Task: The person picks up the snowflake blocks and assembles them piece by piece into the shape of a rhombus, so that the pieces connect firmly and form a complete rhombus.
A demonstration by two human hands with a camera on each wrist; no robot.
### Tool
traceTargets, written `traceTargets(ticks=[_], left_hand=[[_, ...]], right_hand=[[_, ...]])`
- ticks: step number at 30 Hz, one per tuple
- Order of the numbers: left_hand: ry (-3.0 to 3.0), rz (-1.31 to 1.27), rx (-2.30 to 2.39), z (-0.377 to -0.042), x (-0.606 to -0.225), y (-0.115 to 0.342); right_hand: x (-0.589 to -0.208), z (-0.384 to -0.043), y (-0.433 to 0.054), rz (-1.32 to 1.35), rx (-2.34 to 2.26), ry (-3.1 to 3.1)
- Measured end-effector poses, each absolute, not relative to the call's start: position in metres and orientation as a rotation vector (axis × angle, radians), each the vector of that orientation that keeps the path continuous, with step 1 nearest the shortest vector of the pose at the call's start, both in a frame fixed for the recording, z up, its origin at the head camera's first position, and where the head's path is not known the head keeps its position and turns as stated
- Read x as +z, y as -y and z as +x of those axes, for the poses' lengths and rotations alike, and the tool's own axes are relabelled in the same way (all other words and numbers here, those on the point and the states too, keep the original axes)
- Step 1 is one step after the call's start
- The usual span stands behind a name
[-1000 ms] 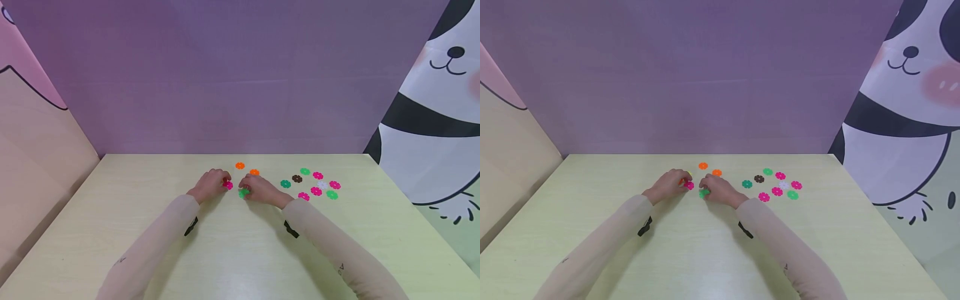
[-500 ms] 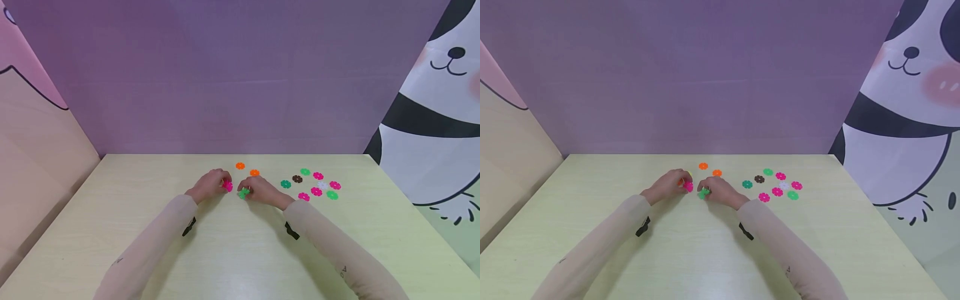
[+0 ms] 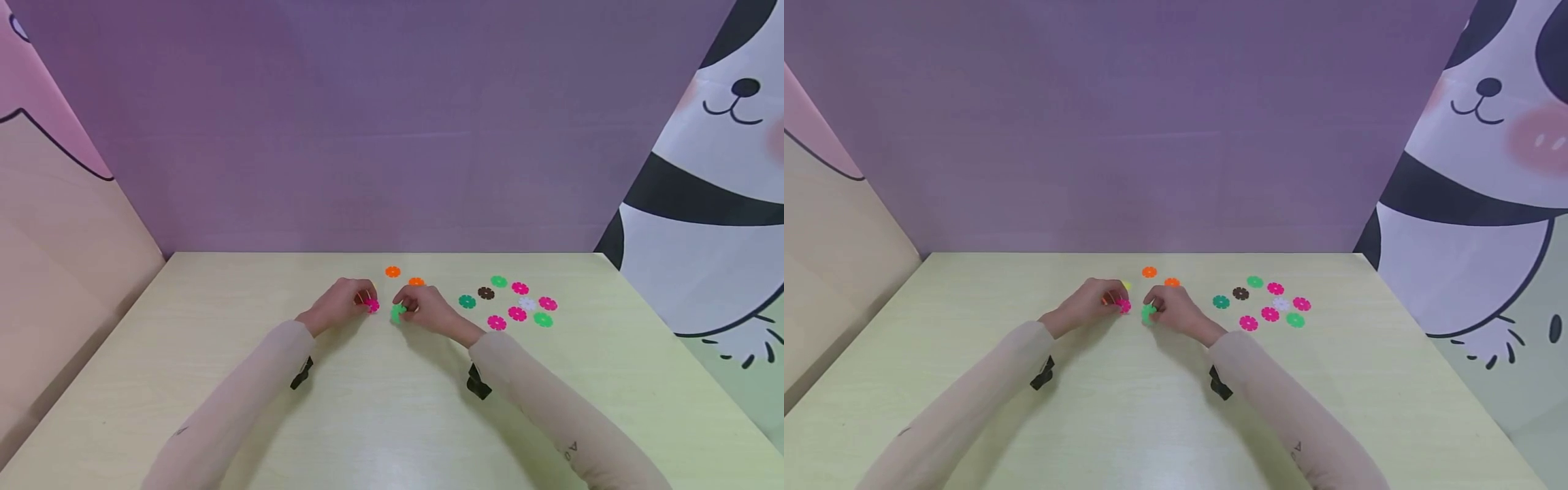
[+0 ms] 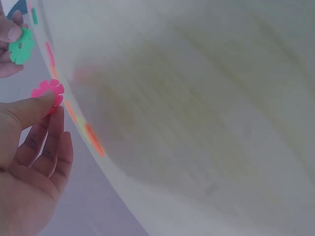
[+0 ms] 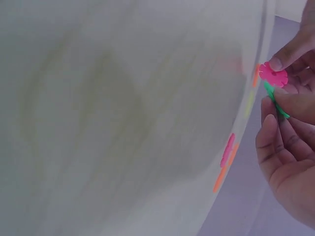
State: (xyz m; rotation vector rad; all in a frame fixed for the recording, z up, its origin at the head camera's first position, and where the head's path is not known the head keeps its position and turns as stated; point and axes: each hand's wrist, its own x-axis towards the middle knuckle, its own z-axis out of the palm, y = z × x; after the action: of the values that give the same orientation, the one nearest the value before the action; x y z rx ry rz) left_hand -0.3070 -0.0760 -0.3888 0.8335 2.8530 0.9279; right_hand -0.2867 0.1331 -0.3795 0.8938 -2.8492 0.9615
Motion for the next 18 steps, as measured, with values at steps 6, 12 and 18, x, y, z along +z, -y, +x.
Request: traceTargets(ticks=[6,12,18], left_hand=[[-2.848,0.84,1.035,-0.303,-0.386,0.081],[-2.876,0.917,1.153,-0.298,-0.383,0.086],[-2.881,0.946,1.266,-0.29,-0.38,0.088]], right_hand=[[-0.374,-0.283,-0.134,0.781,1.138,2.807],[-0.37,-0.278,-0.134,0.719,1.318,2.784],[-0.368,-0.275,-0.134,0.688,1.469,2.744]])
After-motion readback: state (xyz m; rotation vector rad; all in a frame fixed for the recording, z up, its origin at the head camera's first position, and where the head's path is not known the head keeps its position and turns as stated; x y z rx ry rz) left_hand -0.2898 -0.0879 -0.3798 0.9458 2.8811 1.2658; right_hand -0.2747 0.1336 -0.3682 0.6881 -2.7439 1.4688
